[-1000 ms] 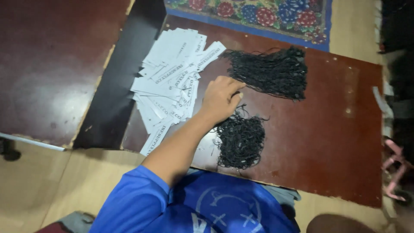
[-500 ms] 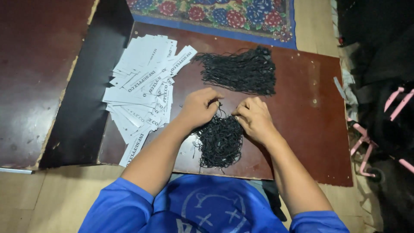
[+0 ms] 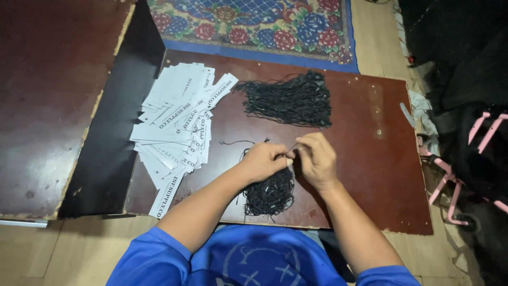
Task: Untangling black strings and attaching them to white paper tags by threading them through holes.
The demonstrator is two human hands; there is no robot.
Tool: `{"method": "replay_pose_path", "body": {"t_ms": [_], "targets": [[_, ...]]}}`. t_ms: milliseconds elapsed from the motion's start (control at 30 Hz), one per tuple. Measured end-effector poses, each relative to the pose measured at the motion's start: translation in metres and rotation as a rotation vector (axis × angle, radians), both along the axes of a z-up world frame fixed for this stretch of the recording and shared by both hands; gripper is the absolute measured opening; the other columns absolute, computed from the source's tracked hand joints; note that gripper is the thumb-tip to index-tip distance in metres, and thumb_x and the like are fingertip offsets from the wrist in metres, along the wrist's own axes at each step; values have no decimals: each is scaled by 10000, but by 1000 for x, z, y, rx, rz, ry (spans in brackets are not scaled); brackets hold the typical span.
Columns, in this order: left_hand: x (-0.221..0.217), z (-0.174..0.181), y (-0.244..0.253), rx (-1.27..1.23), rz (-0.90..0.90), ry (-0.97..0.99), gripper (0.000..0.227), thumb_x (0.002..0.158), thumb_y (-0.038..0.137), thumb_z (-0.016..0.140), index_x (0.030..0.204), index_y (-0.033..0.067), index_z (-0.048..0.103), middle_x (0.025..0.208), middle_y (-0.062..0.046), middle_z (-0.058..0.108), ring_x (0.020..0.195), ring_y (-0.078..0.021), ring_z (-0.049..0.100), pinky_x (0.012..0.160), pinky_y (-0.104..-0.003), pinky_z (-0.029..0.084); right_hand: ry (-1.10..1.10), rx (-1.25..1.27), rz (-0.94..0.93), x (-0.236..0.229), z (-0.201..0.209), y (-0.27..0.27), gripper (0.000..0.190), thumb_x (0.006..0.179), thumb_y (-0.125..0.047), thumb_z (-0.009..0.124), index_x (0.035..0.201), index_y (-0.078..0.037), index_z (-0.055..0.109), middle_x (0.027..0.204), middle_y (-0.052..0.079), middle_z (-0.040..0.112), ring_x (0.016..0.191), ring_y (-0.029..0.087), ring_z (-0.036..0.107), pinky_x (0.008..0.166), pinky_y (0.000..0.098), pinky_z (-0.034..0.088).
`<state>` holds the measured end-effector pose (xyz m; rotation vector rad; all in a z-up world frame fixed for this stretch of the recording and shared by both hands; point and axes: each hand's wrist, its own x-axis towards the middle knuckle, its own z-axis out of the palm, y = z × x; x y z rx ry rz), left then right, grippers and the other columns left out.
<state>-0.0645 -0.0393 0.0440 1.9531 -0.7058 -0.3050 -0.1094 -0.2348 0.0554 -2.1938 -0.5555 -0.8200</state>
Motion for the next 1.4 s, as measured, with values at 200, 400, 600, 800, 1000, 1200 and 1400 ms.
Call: {"method": "replay_pose_path", "body": {"t_ms": [200,400,600,800,1000,1200,1400], "targets": [[12,11,19,-399,-72,399,133,953,199,684,949,91,761,761,-35,740,810,-119,641,817,-302,533,56,103,-194,6,-3,-38,167,976,51,641,1096,-39,715,920,116,651,850,323,678,766,412,556],[11,14,27,-637,-235,740,152,901,113,743,968,-21,715,734,-163,736,635,-150,669,627,-268,560,115,134,-223,10,-3,-42,111,969,28,647,1037,-39,704,853,143,642,780,365,674,715,462,543],[24,2,30,-351,-35,186,111,874,141,785,854,33,773,1026,-114,745,1000,-254,669,953,-399,496,79,168,-321,9,-11,-56,92,1017,-20,592,1058,-29,674,796,128,624,756,350,662,711,462,533],[16,24,33,-556,-1,224,109,892,156,755,832,64,755,916,-96,740,880,-165,659,833,-303,525,80,183,-301,11,-12,-50,92,971,10,634,1020,-38,695,825,138,639,754,337,679,687,436,549],[11,29,32,-811,-19,567,117,857,84,741,868,-31,725,754,-137,731,698,-154,683,660,-256,552,22,216,-320,11,-6,-51,80,1014,-32,614,1042,-44,688,804,104,624,749,301,669,696,414,542],[4,19,35,-519,-325,550,123,825,22,777,943,27,747,852,-92,775,850,-172,736,833,-290,546,-23,217,-345,12,-14,-55,98,1048,-51,587,1028,-36,682,729,97,627,711,315,657,688,419,537],[10,33,39,-741,-327,563,121,807,94,801,818,-6,732,882,-194,740,865,-234,686,832,-345,524,-43,219,-362,11,-13,-55,90,1055,-74,615,999,-42,678,706,99,615,697,328,645,681,426,530]]}}
